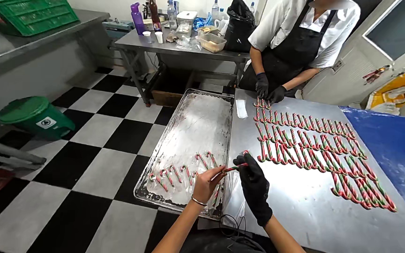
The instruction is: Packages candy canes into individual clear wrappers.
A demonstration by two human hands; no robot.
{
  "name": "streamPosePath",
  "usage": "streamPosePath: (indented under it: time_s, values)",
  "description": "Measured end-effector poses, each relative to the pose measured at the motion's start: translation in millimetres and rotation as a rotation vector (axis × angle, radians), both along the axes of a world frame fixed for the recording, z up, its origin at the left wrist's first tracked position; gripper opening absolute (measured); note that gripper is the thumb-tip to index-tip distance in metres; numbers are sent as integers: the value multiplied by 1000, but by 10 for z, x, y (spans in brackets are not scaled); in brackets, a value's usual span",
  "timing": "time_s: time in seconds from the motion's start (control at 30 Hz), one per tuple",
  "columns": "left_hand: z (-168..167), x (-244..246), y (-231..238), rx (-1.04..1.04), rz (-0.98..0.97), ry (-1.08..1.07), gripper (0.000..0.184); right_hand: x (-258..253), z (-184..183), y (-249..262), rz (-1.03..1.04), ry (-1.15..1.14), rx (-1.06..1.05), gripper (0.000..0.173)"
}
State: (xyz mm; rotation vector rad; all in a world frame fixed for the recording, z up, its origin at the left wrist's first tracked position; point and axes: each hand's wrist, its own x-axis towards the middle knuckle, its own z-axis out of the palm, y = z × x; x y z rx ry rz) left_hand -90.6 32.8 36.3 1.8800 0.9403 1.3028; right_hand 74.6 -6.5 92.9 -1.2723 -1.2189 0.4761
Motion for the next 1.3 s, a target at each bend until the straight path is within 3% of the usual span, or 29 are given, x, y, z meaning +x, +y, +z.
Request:
streamPosePath:
  time_s: [0.1,0.2,0.33,0.47,0.53,0.6,0.73,0.83,0.9,1.0,1.1,1.2,1.3]
  values:
    - [14,-43,35,24,-20,-7,21,-100,-124,-2,-4,-58,-44,32]
    - [30,-92,66,-13,58,15,19,-262,-437,-35,86,-284,-90,27]
    - [-130,-378,366,-251,196,195,19,86,-660,131,158,-844,-457,50]
    - [-158,-683,792,-411,204,318,24,815,-583,442,-85,-870,-936,85]
    - [-242,-746,1016,-426,176,328,25,936,-570,553,-100,-864,-1148,93]
    - [-454,-821,1196,-409,135,371,27,885,-627,609,-108,-850,-1219,91]
    - [-1034,-1006,1248,-449,33,520,31,683,-637,642,-152,-817,-1253,72]
    - [-1150,-1018,1123,-582,-1,804,39,706,-645,640,-113,-741,-1276,61]
    - [-1009,-805,987,-615,41,842,49,760,-602,628,-68,-652,-1280,56]
    - [-653,-136,741,-688,-33,542,46,950,-625,611,7,-527,-1200,53]
    - [-372,606,551,-796,-206,301,44,1174,-795,568,61,-206,-990,47]
    - [-188,1055,499,-848,-179,434,55,1311,-982,512,111,16,-860,46]
    - [-198,1347,524,-791,-32,669,67,1443,-1051,530,96,5,-757,44]
